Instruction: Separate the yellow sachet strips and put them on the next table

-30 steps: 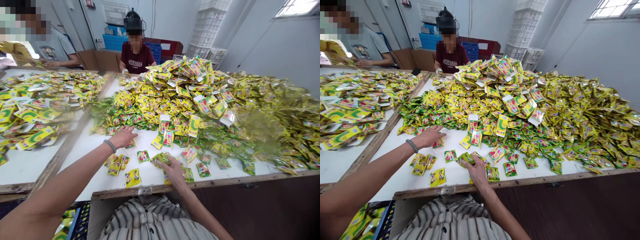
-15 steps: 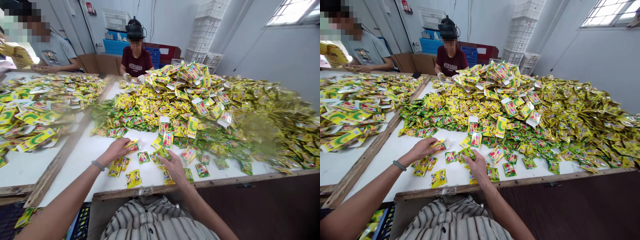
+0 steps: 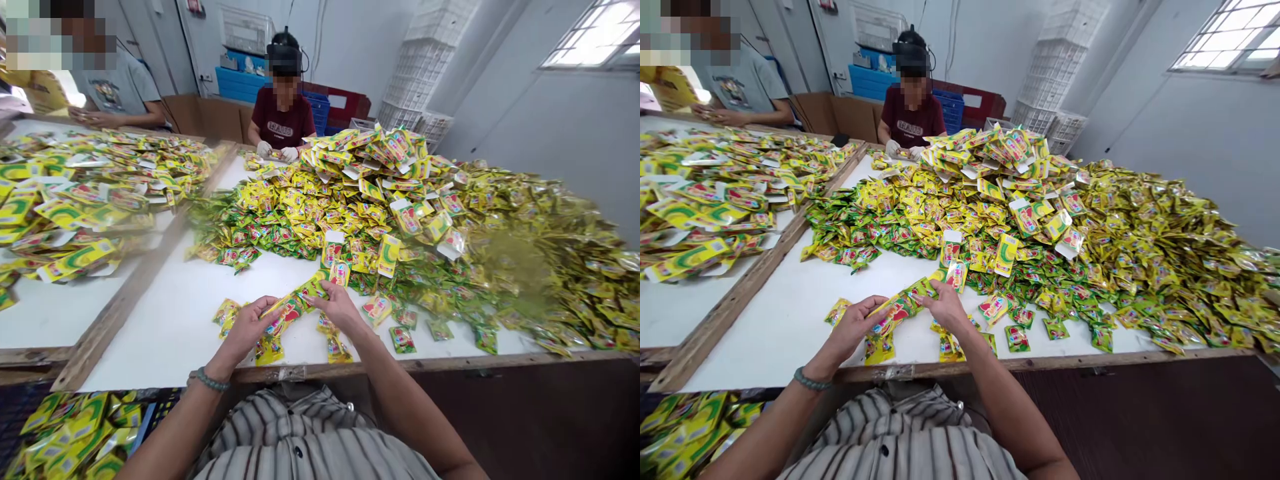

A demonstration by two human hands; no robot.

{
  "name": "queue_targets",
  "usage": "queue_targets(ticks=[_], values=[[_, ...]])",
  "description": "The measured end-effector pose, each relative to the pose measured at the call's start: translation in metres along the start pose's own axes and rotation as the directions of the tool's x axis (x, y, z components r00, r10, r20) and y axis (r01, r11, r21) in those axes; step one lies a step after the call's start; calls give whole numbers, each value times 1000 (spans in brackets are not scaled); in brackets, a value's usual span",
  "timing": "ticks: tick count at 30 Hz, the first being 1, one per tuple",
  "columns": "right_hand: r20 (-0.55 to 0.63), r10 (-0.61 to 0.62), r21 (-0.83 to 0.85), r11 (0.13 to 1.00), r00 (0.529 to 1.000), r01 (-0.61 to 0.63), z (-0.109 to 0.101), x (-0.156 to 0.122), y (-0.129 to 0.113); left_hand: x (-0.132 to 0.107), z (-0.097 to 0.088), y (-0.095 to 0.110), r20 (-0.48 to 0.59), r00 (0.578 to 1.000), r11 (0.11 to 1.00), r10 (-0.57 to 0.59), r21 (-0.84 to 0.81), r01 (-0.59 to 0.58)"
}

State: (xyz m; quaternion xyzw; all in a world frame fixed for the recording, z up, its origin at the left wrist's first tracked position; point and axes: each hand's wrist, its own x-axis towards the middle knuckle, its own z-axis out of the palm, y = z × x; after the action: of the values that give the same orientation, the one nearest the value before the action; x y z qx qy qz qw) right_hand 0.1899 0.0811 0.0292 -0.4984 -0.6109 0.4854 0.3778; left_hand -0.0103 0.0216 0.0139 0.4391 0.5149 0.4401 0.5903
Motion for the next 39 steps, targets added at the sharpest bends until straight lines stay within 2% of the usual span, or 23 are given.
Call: queue_targets(ticks=[3,7,11,13,16,19,22,25,29,31,34,39], values=[[50,-21,-103,994,999,26,-1,2,-1,-3,3,2,27,1000,1000,2,-2,-2],[-33,-96,-192,977,995,88,5,2,-6,-5,6,0,3,1000,998,-24,-50,24],[-60,-112,-280,956,992,91,13,-8,-10,-6,10,-7,-35,998,988,-52,-146,47],[-39,-114,-261,960,993,100,14,-12,-8,-7,11,-9,-58,994,980,-93,-184,81],[5,-88,-101,991,996,88,12,-15,-1,-7,13,-9,-77,987,969,-143,-215,124],[-84,-50,-8,999,995,50,10,-15,4,-7,16,-5,-28,983,953,-182,-250,170],[-137,-89,-72,994,987,79,9,-15,2,-8,18,-1,1,973,930,-230,-295,220],[-75,-140,-191,974,987,124,7,-16,-4,-9,20,-1,-7,970,923,-241,-310,227],[-83,-159,-304,944,984,126,3,-16,-8,-10,21,-4,-7,983,945,-184,-277,175],[-53,-137,-280,953,989,117,2,-17,-6,-9,21,-6,-33,988,959,-152,-249,139],[81,-101,-189,975,992,115,2,-19,-3,-8,18,-8,-66,986,968,-150,-212,133],[232,-66,-91,992,970,90,12,-29,-3,-9,16,-8,-35,986,964,-165,-218,154]])
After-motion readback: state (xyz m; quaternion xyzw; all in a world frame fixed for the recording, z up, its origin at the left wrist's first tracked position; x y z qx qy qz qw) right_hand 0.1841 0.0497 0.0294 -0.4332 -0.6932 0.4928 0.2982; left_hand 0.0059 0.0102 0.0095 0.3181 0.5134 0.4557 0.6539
